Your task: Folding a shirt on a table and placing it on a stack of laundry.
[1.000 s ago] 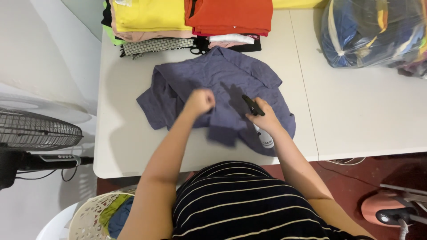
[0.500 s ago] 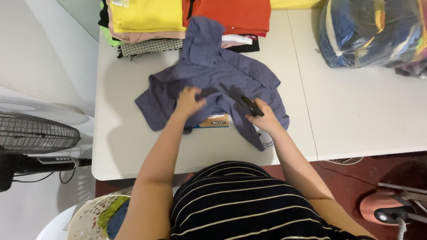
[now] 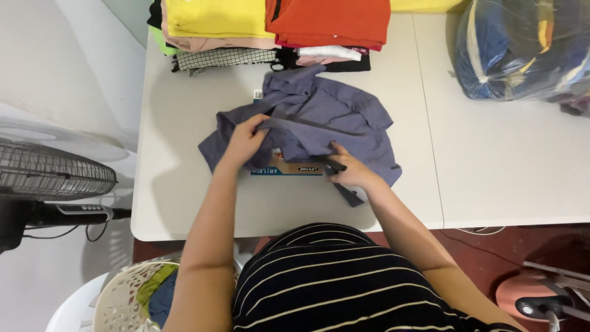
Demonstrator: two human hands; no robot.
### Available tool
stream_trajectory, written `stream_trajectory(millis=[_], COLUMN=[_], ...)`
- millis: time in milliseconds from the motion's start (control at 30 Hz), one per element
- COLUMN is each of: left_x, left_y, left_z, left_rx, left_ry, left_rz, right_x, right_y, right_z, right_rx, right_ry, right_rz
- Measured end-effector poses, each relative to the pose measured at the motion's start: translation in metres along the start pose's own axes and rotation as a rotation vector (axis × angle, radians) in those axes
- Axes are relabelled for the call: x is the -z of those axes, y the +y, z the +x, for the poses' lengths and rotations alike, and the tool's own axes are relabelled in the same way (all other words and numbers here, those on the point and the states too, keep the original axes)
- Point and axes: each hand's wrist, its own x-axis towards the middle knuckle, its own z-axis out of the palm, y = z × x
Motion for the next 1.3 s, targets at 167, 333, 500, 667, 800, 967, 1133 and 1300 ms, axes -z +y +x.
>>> stream_trajectory(millis=[167,333,500,667,800,967,1133,1300], left_x=[0.052,0.037,-0.024,-0.105,-0.096,-0.037,0.006,0.043], left_y=[0.03,-0.027,-0.031,-0.115,-0.08,-0.028,0.034,0.096], left_z=[-0.014,-0.033,-0.057,-0.057,-0.034,-0.003,0.022,0.015], left_rx=[0.073,0.194,0.666,0.739,0.697,0.608,0.514,0.399], left_ry=[-0.216,-0.048,-0.566,-0.619,-0.384,-0.359,-0.316,-0.269], left_rz=[0.371,1.041,0.509,0.097,0.138,0.21,0.283,0.377], right_x=[0.007,0.02,0.06,0.101,0.109,0.121,0.116,0.116], right_y=[-0.004,0.043,0.035,-0.053,-0.064,-0.074,-0.019,0.015], right_z=[-0.001,-0.005,-0.007,-0.028,-0.038,-0.055,-0.043,-0.039], right_rx=[-0.225,-0.4,-0.061,0.141,0.308,0.331,0.263,0.079], right_ry=[-0.052,-0.01,0.465,0.508,0.512,0.503,0.71,0.826], right_rz=[0.066,-0.009,0.184,0.261,0.301,0.239,0.059,-0.067])
